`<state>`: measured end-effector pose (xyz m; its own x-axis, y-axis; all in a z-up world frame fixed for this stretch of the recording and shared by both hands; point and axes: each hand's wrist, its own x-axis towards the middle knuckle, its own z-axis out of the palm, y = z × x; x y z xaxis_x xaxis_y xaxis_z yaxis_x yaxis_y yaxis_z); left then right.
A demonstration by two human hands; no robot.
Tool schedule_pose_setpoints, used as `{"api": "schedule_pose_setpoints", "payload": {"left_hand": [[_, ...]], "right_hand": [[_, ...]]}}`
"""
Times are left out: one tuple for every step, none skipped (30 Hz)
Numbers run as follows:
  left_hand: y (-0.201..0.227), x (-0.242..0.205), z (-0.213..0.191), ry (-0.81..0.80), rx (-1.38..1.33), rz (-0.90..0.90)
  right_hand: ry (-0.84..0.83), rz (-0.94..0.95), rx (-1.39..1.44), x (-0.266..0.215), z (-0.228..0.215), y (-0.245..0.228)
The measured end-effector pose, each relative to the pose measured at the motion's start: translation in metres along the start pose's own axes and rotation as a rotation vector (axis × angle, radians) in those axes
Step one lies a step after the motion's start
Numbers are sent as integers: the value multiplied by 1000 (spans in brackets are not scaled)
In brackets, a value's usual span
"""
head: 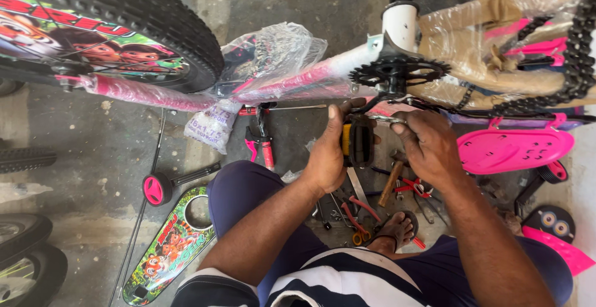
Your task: The person assembles a bicycle pedal onto the crank arm of a child's bicycle. They use a wrench to tighten the pedal onto the crank arm, ensuring it is securely attached.
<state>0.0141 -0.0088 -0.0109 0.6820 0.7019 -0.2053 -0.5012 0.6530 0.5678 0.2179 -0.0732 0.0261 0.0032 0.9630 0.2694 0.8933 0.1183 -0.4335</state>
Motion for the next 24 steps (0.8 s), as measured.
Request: {"api": "schedule_pose_setpoints", "payload": {"left_hand": [[1, 0, 0, -9, 21, 7], [1, 0, 1, -18, 42, 13], [2, 0, 2, -27, 61, 17], [2, 0, 3, -42, 23, 23], [3, 1, 4, -56, -15, 29], [4, 1, 5, -69, -53, 35], [5, -1, 6, -90, 18, 46], [5, -2, 7, -110, 89, 57], [6, -4, 9, -130, 159, 68], [8, -4, 9, -110, 181, 40], [10, -3, 9, -91, 204, 14], [12, -3, 9, -73, 227, -13], [13, -2, 9, -71, 231, -11], [13, -2, 10, -68, 235, -8], [12, -2, 11, -62, 237, -7], [11, -2, 11, -60, 232, 9], [10, -2, 11, -59, 227, 23], [9, -2, 11, -58, 222, 36], [9, -1, 11, -55, 220, 49], [9, 1, 11, -52, 218, 62], [8, -1, 10, -44, 215, 69], [7, -3, 10, -65, 184, 72], [10, -3, 9, -89, 161, 82], [14, -4, 8, -114, 138, 92]], "right_hand": [[-2, -36, -51, 5, -2, -3], [-3, -71, -103, 11, -4, -6], [-6, -105, -155, 15, -5, -8], [-19, -125, -160, 19, -6, -10], [-33, -146, -165, 22, -6, -11], [-47, -167, -170, 25, -7, -12], [-56, -171, -167, 26, -7, -13], [-64, -175, -163, 28, -6, -13], [-74, -179, -160, 29, -7, -13], [-54, -189, -141, 31, -5, -13], [-33, -198, -122, 32, -2, -12], [-12, -208, -103, 33, -1, -11], [3, -234, -136, 34, 1, -10], [19, -261, -168, 34, 1, -8], [30, -288, -198, 33, 1, -6], [55, -278, -192, 34, 6, -5], [79, -264, -187, 33, 12, -4], [104, -251, -182, 31, 16, -4], [113, -235, -175, 31, 18, -2], [122, -219, -167, 30, 22, 0], [126, -197, -155, 25, 27, 0], [168, -186, -92, 21, 33, -1], [219, -180, -27, 21, 42, -1], [269, -173, 37, 22, 50, -2]]}}
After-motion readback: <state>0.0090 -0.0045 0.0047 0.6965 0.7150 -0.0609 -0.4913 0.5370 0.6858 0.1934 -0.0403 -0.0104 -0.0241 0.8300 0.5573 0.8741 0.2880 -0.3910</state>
